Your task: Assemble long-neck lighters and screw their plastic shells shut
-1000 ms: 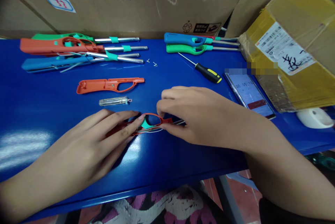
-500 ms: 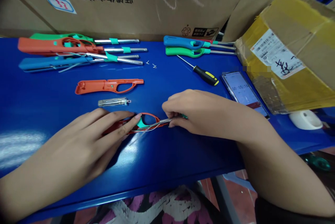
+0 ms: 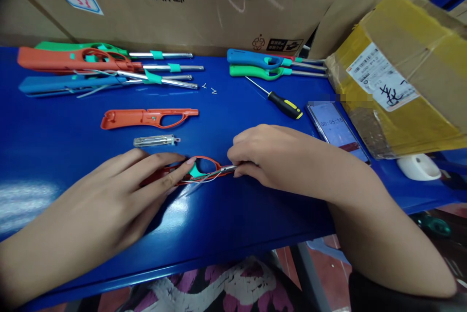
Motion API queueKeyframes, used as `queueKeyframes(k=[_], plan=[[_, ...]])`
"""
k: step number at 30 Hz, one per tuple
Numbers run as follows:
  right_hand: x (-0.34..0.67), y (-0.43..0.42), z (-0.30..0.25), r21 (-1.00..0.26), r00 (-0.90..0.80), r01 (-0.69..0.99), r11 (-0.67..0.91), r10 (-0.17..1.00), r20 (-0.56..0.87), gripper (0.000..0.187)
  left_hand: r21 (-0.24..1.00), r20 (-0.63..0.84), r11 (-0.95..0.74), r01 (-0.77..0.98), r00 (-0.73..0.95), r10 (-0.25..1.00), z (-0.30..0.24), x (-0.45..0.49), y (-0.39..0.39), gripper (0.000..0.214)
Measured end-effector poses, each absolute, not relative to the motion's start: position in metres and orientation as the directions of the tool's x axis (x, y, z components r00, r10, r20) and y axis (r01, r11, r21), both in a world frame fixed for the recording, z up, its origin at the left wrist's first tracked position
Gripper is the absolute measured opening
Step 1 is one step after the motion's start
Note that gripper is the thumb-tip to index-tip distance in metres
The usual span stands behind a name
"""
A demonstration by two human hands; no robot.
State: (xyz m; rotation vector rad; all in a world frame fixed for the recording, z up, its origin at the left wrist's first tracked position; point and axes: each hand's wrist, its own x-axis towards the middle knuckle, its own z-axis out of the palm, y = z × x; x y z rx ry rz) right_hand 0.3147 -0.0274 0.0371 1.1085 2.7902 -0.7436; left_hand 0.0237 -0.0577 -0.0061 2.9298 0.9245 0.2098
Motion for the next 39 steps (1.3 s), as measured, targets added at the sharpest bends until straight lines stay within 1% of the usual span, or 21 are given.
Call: queueKeyframes(k=[7,9,13,17,18,21,23,25,27,29,31,34,37,39], plan=[[0.313,-0.035,0.034,-0.267,-0.734,0.678,0.685,0.652,-0.191,0.016,0.101,0.118,-0.827,0.552,0.819,0.561,-0.005,0.026,-0.056,0.058],[0.311,-0.033,0.034,-0.261,-0.720,0.693,0.672,0.665,-0.199,0.014,0.102,0.114,-0.824,0.557,0.817,0.566,-0.005,0.026,-0.056,0.058],[0.311,-0.025,0.036,-0.329,-0.714,0.696,0.639,0.663,-0.223,0.014,0.099,0.118,-0.826,0.555,0.818,0.563,-0.005,0.025,-0.057,0.060],[0.314,-0.023,0.040,-0.357,-0.720,0.687,0.633,0.662,-0.211,0.010,0.096,0.129,-0.830,0.550,0.820,0.558,-0.005,0.025,-0.057,0.059],[0.313,-0.023,0.041,-0.364,-0.718,0.687,0.629,0.664,-0.209,0.012,0.097,0.132,-0.830,0.549,0.820,0.558,-0.005,0.025,-0.057,0.058],[0.311,-0.024,0.039,-0.406,-0.708,0.682,0.608,0.689,-0.159,0.020,0.109,0.132,-0.826,0.553,0.815,0.564,-0.004,0.026,-0.057,0.057],[0.308,-0.022,0.035,-0.460,-0.703,0.667,0.586,0.700,-0.126,0.016,0.116,0.131,-0.822,0.558,0.812,0.569,-0.004,0.027,-0.056,0.057],[0.305,-0.020,0.031,-0.540,-0.698,0.647,0.537,0.703,-0.137,0.013,0.119,0.132,-0.821,0.558,0.811,0.570,-0.005,0.027,-0.056,0.057],[0.302,-0.017,0.026,-0.620,-0.668,0.649,0.441,0.720,-0.187,0.013,0.121,0.137,-0.822,0.556,0.811,0.569,-0.005,0.027,-0.056,0.057],[0.300,-0.015,0.024,-0.665,-0.618,0.667,0.336,0.748,-0.242,0.014,0.124,0.138,-0.823,0.555,0.811,0.568,-0.006,0.027,-0.056,0.057],[0.298,-0.013,0.022,-0.674,-0.572,0.690,0.265,0.770,-0.283,0.014,0.132,0.138,-0.821,0.555,0.810,0.569,-0.006,0.027,-0.056,0.057],[0.296,-0.014,0.021,-0.671,-0.530,0.711,0.210,0.787,-0.314,0.013,0.143,0.146,-0.821,0.553,0.808,0.570,-0.006,0.027,-0.056,0.056],[0.294,-0.016,0.021,-0.671,-0.517,0.714,0.200,0.797,-0.313,0.013,0.158,0.155,-0.816,0.556,0.802,0.577,-0.005,0.028,-0.055,0.051],[0.292,-0.020,0.023,-0.668,-0.527,0.707,0.231,0.802,-0.281,0.014,0.187,0.152,-0.808,0.558,0.796,0.585,-0.004,0.028,-0.055,0.049]])
